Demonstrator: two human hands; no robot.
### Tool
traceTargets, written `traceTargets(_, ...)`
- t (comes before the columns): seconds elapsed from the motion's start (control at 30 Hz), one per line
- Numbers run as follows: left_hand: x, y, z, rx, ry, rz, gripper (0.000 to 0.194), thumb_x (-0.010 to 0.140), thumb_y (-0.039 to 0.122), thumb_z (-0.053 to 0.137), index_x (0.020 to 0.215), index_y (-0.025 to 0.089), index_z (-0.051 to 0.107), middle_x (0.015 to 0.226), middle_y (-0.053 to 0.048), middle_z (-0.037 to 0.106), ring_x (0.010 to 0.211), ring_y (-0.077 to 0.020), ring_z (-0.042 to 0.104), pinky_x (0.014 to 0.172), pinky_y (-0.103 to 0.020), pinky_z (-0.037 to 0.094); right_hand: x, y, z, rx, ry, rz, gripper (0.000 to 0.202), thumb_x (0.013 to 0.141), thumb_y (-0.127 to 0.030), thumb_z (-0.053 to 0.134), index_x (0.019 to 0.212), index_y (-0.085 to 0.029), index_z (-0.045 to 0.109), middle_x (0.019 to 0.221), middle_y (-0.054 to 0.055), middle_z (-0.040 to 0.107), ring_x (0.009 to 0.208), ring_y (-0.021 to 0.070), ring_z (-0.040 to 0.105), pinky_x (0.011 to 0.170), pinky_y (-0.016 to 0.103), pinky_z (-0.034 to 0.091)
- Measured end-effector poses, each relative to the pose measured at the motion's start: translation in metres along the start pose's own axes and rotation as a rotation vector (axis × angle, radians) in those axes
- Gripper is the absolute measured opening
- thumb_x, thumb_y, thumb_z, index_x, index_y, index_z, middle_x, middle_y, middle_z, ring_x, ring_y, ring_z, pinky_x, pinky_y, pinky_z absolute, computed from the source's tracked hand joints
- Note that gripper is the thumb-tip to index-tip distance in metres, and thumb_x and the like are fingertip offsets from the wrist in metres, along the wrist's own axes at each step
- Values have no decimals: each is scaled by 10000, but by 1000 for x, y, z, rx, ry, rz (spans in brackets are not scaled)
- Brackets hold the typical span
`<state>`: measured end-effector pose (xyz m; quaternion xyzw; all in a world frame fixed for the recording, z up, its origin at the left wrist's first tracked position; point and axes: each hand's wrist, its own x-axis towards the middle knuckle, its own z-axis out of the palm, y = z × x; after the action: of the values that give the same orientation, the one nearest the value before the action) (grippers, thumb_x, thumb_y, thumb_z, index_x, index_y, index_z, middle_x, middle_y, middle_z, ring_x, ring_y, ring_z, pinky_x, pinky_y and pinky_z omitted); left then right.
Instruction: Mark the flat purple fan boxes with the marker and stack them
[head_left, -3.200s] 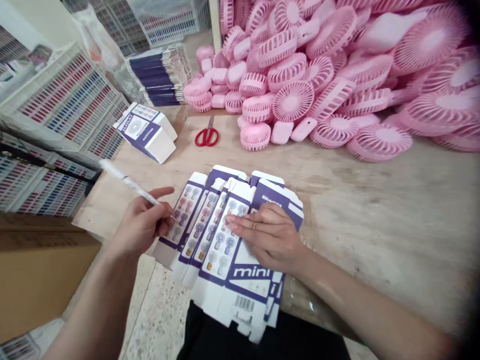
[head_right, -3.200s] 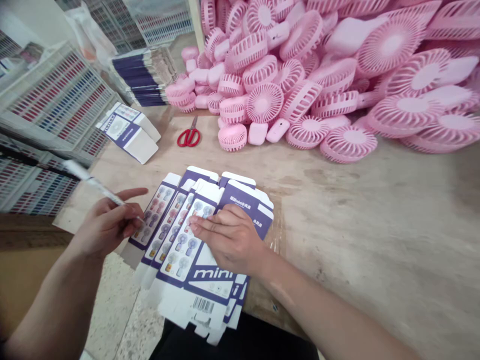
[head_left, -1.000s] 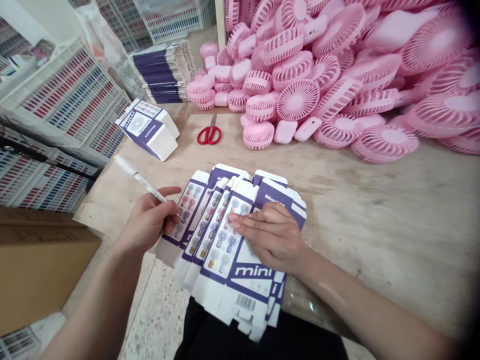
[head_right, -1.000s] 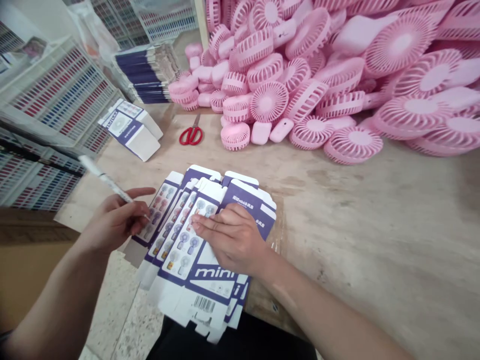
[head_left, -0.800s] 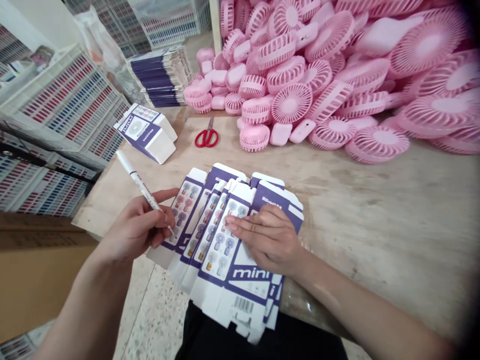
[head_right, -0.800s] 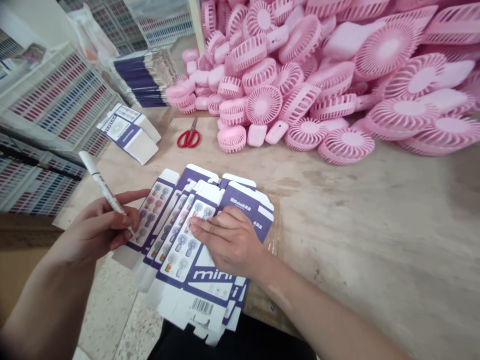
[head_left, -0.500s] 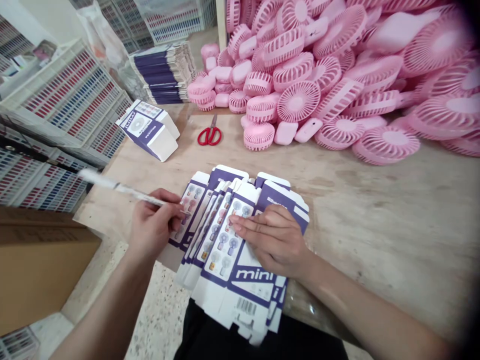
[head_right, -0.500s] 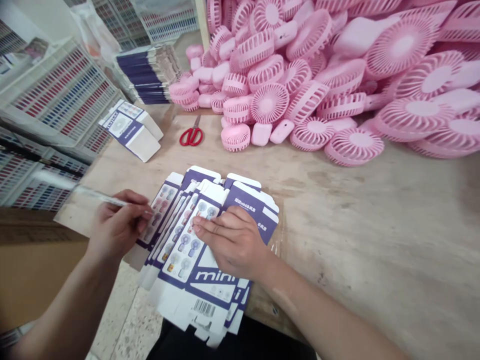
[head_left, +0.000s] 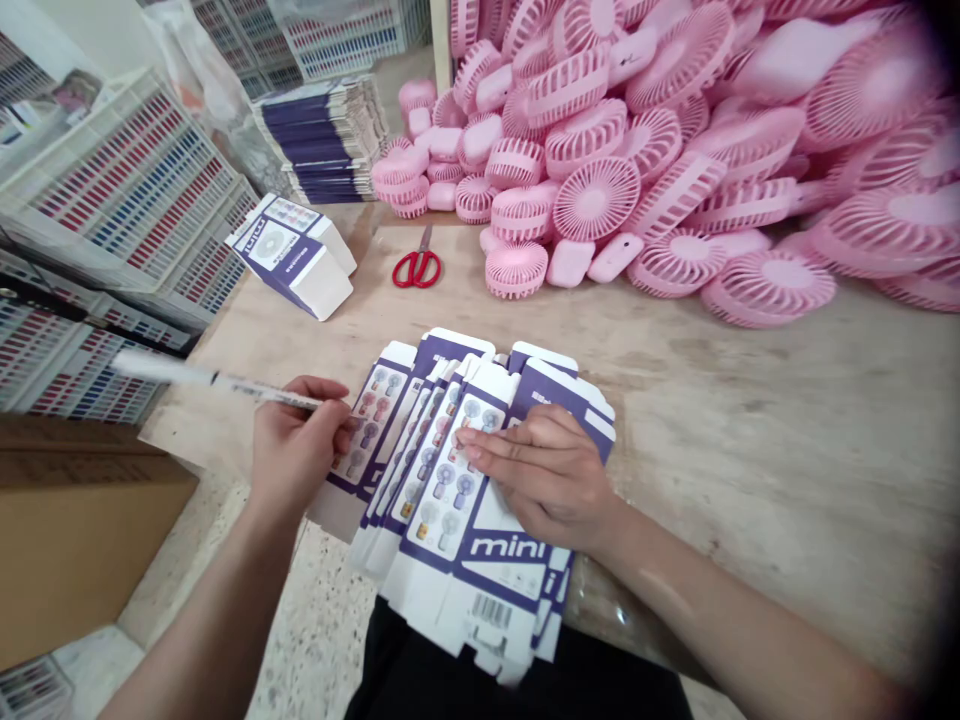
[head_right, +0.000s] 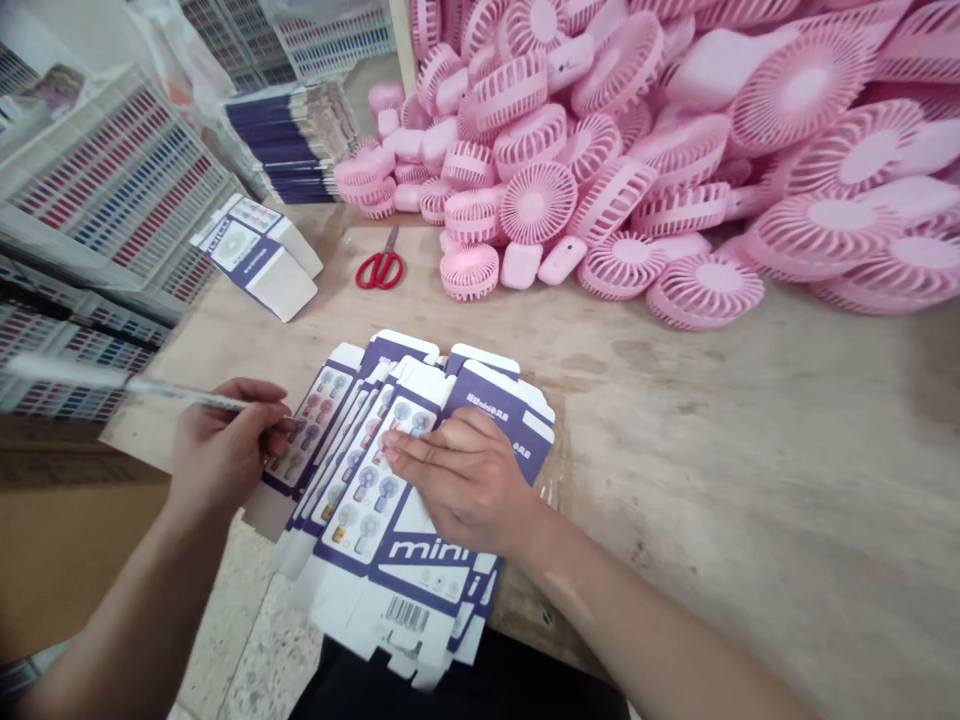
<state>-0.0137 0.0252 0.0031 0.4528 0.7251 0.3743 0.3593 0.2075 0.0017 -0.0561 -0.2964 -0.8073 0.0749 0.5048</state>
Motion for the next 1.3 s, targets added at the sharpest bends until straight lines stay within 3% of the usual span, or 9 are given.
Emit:
traceTargets(0.1, 7, 12, -12, -118, -400, -200, 473, 595, 180, 597, 1065, 135, 572, 484, 23, 545, 340, -83, 410, 321, -175, 271, -1, 0, 0, -19, 1, -12, 323, 784, -45, 479, 1050, -192, 588, 1003, 32, 692, 680, 132, 625, 560, 322, 424)
traceTargets(0.17, 8, 20, -17, -163, -505, -271, 563, 562, 188, 621, 1116, 114, 554, 478, 23, 532, 334, -79, 402, 306, -170, 245, -1, -1, 1, -30, 5, -20, 294, 779, -36, 485, 1016, -170, 596, 1003, 47, 691, 688, 135, 624, 565, 325, 425)
traceTargets(0.37, 1, 31, -16, -292, -394, -294, 565, 525, 158, 599, 1085, 104, 547, 504, 13, 551, 318, -59, 385, 291, -154, 215, -2, -1, 1, -44, 15, -36, 248, 773, -30, 504, 975, -138, 601, 999, 68, 692, 681, 133, 613, 569, 325, 428)
traceTargets(0.6, -1, 34, -20, -354, -439, -240, 537, 561, 154, 555, 1097, 118, 552, 481, 12, 531, 304, -57, 360, 282, -152, 193, -2, 0, 1, -46, 14, -46, 247, 773, -26, 496, 965, -134, 606, 993, 72, 693, 675, 131, 609, 567, 323, 431)
traceTargets(0.73, 3, 30, -19, -332, -450, -292, 537, 577, 152, 574, 1110, 101, 528, 490, 15, 527, 331, -55, 370, 300, -143, 223, -1, -1, 2, -43, 27, -37, 241, 766, -18, 508, 954, -126, 612, 983, 77, 696, 665, 133, 609, 558, 321, 422)
traceTargets(0.93, -4, 28, -19, -340, -543, -276, 576, 617, 167, 599, 1181, 114, 492, 510, 24, 533, 345, -57, 389, 300, -137, 241, 0, -1, 1, -40, 35, -42, 230, 770, -20, 500, 943, -117, 617, 978, 82, 697, 664, 138, 614, 556, 323, 418)
traceTargets(1.1, -17, 30, -9, -334, -723, -424, 607, 577, 151, 597, 1175, 111, 502, 488, 26, 543, 330, -72, 397, 272, -140, 220, 0, -2, -1, -55, 3, -36, 244, 767, -14, 499, 953, -117, 617, 984, 69, 697, 658, 134, 608, 553, 325, 409)
traceTargets(1.17, -15, 23, -5, -357, -600, -347, 471, 588, 169, 594, 1055, 112, 571, 484, 26, 541, 328, -64, 393, 287, -145, 235, 0, -1, -1, -49, 5, -38, 235, 768, -14, 506, 946, -116, 619, 980, 68, 698, 647, 131, 604, 557, 326, 410)
traceTargets(1.3, -6, -3, 2, -240, -31, -11, 68, 640, 181, 593, 687, 158, 549, 480, 30, 555, 361, -68, 433, 335, -161, 294, 1, -1, 0, -33, 4, -29, 228, 773, -21, 506, 941, -121, 623, 982, 63, 697, 649, 137, 607, 556, 327, 407)
